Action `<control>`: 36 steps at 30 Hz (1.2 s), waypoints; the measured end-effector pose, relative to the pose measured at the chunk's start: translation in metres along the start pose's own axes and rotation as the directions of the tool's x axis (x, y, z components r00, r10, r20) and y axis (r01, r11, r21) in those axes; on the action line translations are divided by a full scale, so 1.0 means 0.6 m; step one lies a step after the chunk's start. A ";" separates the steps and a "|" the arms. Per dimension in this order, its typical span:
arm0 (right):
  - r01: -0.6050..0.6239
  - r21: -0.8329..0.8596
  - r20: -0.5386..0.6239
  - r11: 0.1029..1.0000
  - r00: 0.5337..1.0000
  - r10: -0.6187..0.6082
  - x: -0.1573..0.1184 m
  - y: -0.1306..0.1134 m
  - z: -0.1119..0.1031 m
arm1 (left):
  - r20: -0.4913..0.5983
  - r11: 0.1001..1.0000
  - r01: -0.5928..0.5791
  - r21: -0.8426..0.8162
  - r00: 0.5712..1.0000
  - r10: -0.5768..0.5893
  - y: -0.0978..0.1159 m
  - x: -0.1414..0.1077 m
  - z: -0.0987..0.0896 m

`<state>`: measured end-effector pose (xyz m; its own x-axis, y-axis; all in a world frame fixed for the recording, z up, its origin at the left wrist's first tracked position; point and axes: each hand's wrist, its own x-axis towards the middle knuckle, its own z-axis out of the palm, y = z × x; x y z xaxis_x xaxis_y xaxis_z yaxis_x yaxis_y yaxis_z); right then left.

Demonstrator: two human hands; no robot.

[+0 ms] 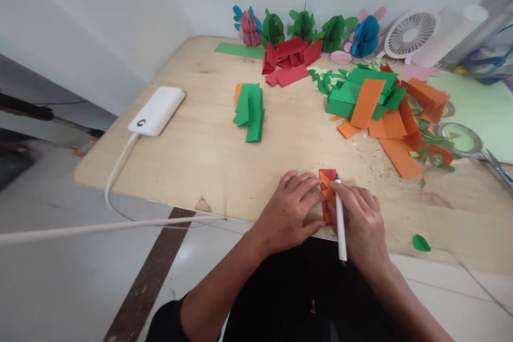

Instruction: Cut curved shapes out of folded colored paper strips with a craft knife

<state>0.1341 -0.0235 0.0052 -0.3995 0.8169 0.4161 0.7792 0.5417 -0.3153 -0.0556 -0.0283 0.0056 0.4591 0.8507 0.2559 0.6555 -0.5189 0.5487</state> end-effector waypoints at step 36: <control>0.088 0.112 0.103 0.990 0.990 -0.099 -0.003 0.026 -0.024 | 0.018 1.000 -0.009 -0.008 1.000 0.009 -0.004 0.002 0.000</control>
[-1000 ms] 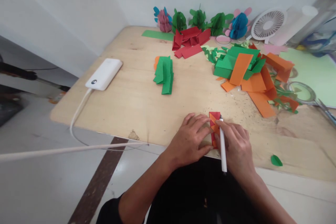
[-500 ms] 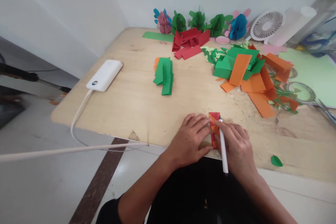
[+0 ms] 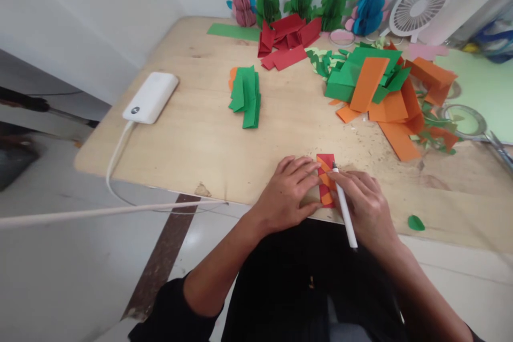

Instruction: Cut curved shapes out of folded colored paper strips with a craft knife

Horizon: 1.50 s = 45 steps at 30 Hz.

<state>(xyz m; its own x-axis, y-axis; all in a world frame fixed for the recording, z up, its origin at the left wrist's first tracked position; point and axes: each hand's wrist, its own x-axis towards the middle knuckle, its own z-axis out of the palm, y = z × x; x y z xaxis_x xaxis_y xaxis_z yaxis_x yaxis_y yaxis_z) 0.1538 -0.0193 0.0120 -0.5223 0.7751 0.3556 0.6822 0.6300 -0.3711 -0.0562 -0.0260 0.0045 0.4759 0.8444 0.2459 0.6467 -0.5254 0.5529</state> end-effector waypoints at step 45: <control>-0.018 0.023 -0.065 1.000 0.998 0.019 -0.008 -0.001 0.002 | 0.035 0.998 0.038 -0.056 0.999 -0.037 -0.002 0.002 -0.010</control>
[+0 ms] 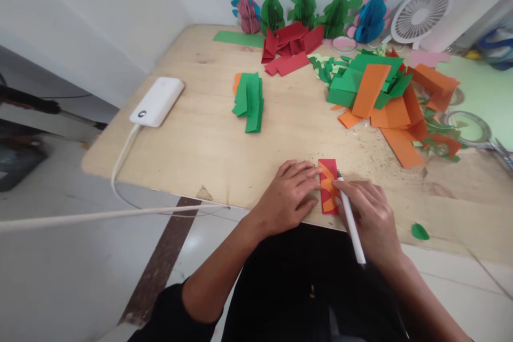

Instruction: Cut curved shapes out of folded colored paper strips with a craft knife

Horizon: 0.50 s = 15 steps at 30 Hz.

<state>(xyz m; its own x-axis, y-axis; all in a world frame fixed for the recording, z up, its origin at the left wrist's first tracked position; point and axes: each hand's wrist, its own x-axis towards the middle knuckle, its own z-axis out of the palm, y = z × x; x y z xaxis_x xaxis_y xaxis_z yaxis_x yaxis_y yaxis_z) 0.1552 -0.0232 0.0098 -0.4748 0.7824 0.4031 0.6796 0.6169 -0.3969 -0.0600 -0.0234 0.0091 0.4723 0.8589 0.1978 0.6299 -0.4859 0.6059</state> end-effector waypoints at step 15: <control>0.020 0.023 0.003 1.000 1.000 -0.020 0.004 -0.006 -0.001 | -0.015 1.000 -0.008 -0.010 1.000 0.008 0.001 0.000 -0.002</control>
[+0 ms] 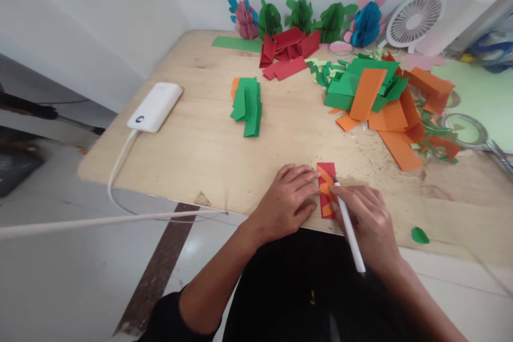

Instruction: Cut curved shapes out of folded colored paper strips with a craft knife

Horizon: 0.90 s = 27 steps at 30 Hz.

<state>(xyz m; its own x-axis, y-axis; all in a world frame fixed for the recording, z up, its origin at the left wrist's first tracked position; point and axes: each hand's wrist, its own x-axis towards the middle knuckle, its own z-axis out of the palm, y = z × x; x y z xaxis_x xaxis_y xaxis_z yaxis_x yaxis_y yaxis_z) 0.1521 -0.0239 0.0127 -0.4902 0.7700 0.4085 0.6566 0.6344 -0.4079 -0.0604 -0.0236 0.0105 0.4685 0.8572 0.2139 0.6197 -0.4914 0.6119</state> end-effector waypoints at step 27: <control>-0.018 0.007 0.007 1.000 1.000 0.018 0.003 -0.008 0.004 | 0.006 1.000 -0.003 0.004 1.000 0.003 -0.002 0.000 0.001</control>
<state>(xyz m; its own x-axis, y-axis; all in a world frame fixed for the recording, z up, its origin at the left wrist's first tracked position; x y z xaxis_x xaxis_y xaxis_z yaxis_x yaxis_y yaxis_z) 0.1466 -0.0255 0.0137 -0.4824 0.7817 0.3953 0.6615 0.6209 -0.4206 -0.0607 -0.0228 0.0092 0.4742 0.8546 0.2116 0.6205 -0.4950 0.6083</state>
